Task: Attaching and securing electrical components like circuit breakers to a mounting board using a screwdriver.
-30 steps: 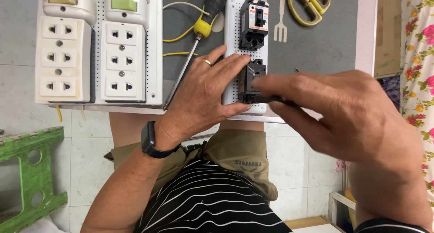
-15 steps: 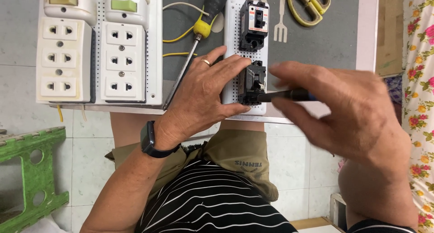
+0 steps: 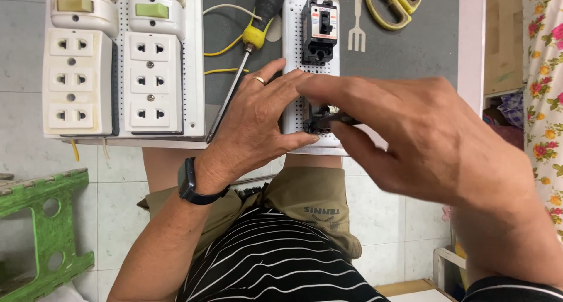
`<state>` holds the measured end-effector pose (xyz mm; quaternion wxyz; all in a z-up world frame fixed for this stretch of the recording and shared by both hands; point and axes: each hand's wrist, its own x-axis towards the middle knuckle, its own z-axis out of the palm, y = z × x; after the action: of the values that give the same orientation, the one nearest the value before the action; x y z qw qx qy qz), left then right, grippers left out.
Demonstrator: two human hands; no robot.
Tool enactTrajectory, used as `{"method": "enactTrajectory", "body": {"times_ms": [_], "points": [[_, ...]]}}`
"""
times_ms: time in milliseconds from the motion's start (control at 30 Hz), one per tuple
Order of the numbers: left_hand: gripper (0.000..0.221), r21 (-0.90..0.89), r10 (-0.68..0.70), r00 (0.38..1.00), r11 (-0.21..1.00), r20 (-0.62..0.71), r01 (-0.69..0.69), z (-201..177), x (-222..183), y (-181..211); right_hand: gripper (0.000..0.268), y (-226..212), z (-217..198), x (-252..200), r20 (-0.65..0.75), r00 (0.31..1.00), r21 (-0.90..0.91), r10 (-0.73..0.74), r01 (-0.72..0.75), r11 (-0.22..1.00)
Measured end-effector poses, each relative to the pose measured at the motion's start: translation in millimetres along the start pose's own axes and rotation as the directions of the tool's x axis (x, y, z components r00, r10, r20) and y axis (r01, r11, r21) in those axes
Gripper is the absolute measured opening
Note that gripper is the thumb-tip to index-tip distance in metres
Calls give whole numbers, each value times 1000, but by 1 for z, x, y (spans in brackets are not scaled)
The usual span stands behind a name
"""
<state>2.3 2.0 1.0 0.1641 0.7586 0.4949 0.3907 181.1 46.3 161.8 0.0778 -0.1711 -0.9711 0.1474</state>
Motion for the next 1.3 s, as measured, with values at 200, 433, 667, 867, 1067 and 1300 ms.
{"method": "enactTrajectory", "body": {"times_ms": [200, 433, 667, 867, 1067, 1300], "points": [[76, 13, 19, 1000, 1000, 6, -19, -3, 2, 3, 22, 7, 8, 2, -79, 995, -134, 60, -71, 988], [85, 6, 15, 998, 1000, 54, -15, -3, 2, 0, 5, 11, 1, 5, -127, 989, -297, 78, -112, 948], [65, -3, -16, 997, 1000, 73, 16, -3, 8, 9, 18, 19, -6, 10, 26, 1000, -234, 10, -4, 972], [80, 28, -45, 995, 999, 93, 43, -1, 4, 4, 12, 13, -21, 14, 192, 981, -139, 13, 14, 990], [50, -17, 28, 1000, 999, 5, -28, -4, 12, 15, 9, 15, -7, 7, 60, 998, -274, 12, 5, 962], [79, 43, -12, 998, 999, 56, 10, -4, 5, 7, 30, 4, -16, 0, 69, 997, -59, -15, 19, 998]]}}
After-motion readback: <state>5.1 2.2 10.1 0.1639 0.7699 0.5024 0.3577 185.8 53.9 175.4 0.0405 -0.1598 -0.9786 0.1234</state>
